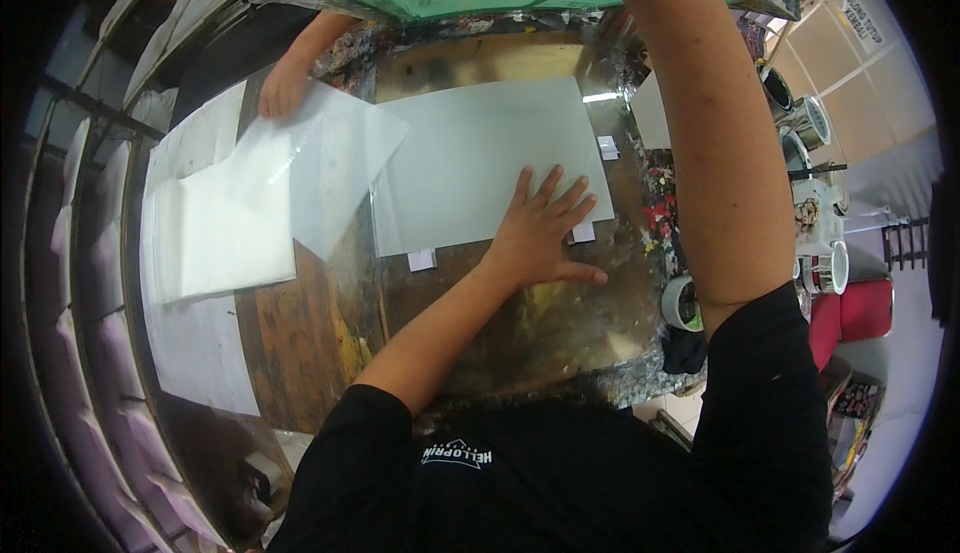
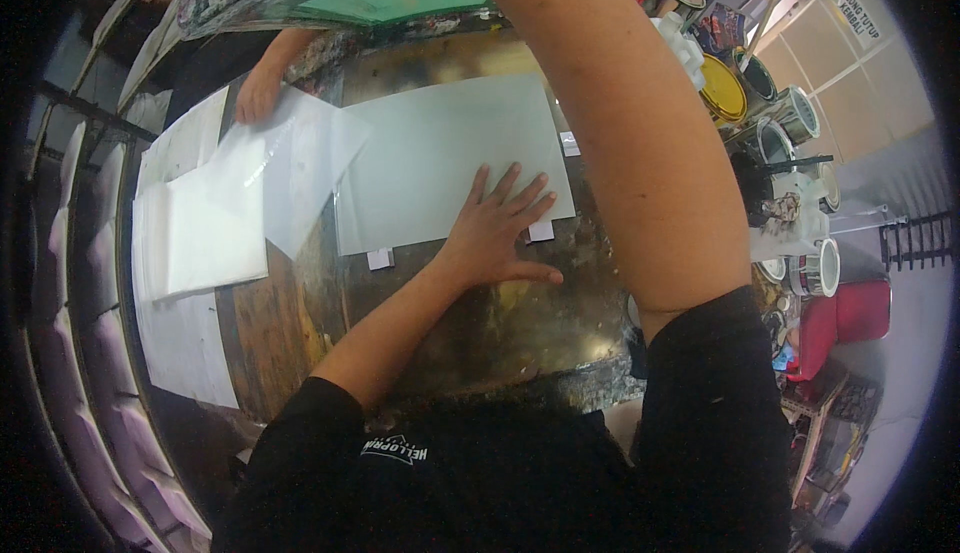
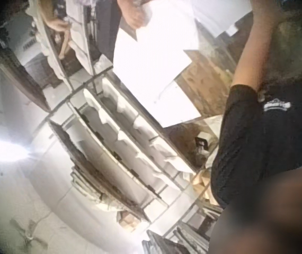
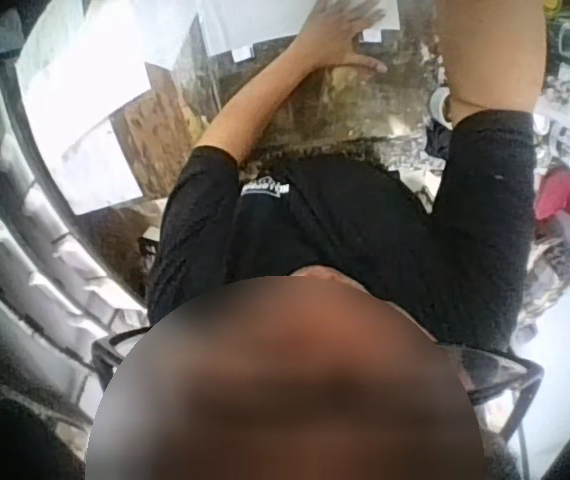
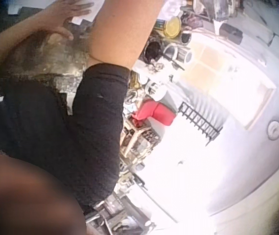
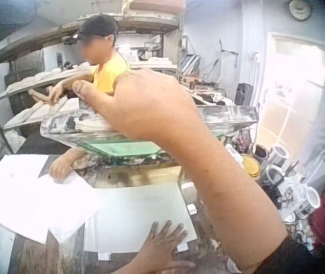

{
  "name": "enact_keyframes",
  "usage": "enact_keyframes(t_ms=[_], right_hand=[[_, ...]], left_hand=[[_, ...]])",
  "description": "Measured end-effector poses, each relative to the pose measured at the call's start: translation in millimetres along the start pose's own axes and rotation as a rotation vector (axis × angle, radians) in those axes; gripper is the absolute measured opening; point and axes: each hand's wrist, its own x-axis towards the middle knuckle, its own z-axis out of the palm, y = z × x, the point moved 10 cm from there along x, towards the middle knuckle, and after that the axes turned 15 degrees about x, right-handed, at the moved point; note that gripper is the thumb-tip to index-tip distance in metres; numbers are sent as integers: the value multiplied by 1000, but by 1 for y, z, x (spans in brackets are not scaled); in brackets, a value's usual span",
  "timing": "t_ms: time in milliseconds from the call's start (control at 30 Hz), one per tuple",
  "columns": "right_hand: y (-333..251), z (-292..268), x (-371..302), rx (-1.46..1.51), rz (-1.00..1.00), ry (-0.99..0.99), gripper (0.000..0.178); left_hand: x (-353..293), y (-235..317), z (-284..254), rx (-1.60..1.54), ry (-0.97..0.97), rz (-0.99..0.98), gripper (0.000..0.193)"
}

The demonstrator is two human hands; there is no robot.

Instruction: The person performs screen printing by placing white sheets on a table, aligning a screen frame, and using a squeegee to pull ink across the mesh. They repeat the process for multiple sheets, lifting the screen and moving each printed sheet aside.

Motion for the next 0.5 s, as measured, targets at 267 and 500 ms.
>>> enact_keyframes(t_ms=[267,500], right_hand=[[6,6,-10,-52,32,8,90],[-8,4,-24,-3,-101,121,82]], left_hand=[[-2,2,8,23,-31,30,124],[-10,2,-18,-85,133,-27,123]])
